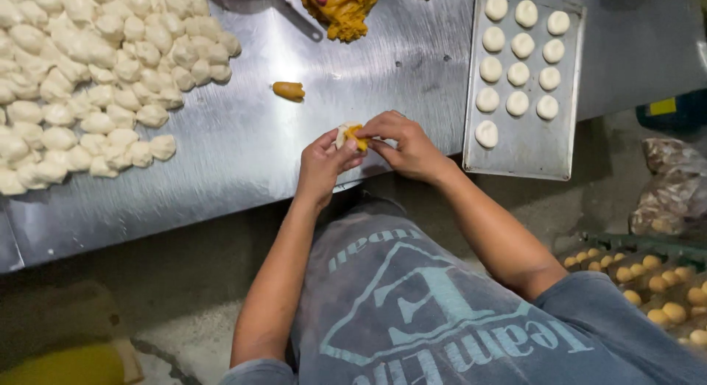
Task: Shaping, filling, and scoring dough on trays in a bakery.
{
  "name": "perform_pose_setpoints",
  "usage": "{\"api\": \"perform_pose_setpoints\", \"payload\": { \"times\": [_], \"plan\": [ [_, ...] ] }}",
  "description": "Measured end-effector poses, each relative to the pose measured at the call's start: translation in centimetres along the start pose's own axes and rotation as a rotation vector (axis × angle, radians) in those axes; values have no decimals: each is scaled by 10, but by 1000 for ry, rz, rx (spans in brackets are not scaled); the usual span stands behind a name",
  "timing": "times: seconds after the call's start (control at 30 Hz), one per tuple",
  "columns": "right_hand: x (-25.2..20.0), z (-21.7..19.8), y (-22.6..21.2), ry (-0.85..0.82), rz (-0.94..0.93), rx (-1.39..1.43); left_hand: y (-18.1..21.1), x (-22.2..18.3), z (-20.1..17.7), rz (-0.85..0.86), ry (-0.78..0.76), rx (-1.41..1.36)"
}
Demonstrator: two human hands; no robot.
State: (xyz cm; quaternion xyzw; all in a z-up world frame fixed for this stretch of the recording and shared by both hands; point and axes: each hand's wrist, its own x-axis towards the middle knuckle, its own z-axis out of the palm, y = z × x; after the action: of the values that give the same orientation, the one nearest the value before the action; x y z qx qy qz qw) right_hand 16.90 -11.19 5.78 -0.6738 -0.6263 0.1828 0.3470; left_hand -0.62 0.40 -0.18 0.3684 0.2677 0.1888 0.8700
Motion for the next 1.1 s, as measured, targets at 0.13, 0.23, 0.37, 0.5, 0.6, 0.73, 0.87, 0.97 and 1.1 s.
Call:
{"api": "perform_pose_setpoints", "payload": {
  "times": [0.13,0.23,0.37,0.5,0.6,0.73,0.87,0.97,1.1],
  "plan": [
    [9,7,-19,57,309,668,31,-17,-5,80,-167,29],
    [16,16,-33,-8,527,1029,26,-9,-26,18,-212,129],
    [4,60,-8,41,696,1075,57,-30,-29,23,-62,447],
    [-1,87,-19,228,598,591,75,-40,-34,116,-95,806],
    [6,76,-62,221,467,477,73,-41,-35,173,-90,809],
    [15,69,-86,286,589,667,70,-42,-26,246,-45,891],
    [-12,81,-45,427,631,445,67,-32,-16,-10,-153,676],
    [-23,67,-43,397,545,341,34,-18,-22,-173,-258,272],
    [-39,53,-25,403,427,289,29,-18,18,-56,-92,595]
  ]
}}
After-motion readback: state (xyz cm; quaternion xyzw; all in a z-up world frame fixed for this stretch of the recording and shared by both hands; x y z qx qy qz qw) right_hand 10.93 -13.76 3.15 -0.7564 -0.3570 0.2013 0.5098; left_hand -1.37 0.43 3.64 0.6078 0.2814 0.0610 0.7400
